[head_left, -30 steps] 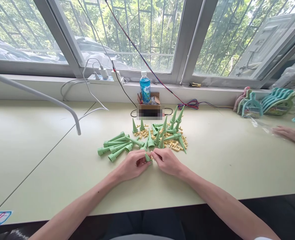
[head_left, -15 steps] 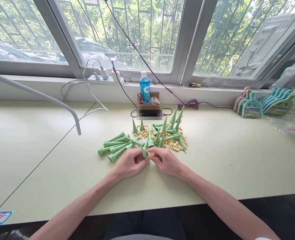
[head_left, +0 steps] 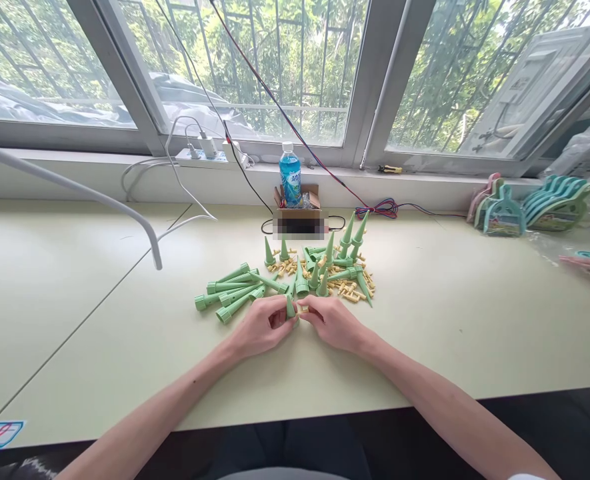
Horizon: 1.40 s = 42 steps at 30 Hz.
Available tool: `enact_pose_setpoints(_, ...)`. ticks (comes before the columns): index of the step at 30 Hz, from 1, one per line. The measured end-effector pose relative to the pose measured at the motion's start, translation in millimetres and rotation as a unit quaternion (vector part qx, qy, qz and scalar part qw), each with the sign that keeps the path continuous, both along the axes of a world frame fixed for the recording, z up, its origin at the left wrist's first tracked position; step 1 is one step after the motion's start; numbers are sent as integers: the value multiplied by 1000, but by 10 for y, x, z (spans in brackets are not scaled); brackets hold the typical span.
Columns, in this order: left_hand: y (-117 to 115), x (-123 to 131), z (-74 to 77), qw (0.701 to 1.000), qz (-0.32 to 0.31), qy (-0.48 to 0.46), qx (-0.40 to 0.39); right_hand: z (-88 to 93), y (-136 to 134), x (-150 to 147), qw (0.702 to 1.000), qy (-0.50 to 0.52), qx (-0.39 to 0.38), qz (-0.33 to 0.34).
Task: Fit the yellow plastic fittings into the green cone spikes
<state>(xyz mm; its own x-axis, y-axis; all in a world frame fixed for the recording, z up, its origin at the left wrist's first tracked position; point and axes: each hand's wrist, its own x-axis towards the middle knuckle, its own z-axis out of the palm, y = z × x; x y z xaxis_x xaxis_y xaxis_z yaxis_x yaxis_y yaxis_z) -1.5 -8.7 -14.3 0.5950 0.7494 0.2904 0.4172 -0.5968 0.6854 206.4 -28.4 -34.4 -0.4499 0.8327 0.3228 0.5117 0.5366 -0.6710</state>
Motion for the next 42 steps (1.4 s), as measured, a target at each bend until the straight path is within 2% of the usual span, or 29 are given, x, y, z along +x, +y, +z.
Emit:
enact_pose_setpoints(11,4,-4,-11,999,-16,-10,35,12,0,9,1000,-10,-2,2)
enact_pose_setpoints(22,15,-7,-55,998,-22,5,60,103,-11,21,1000,-13,-11,13)
enact_pose_setpoints(42,21,-15,-65,997,-27,3,71,126,2,63,998,-51,-28,12)
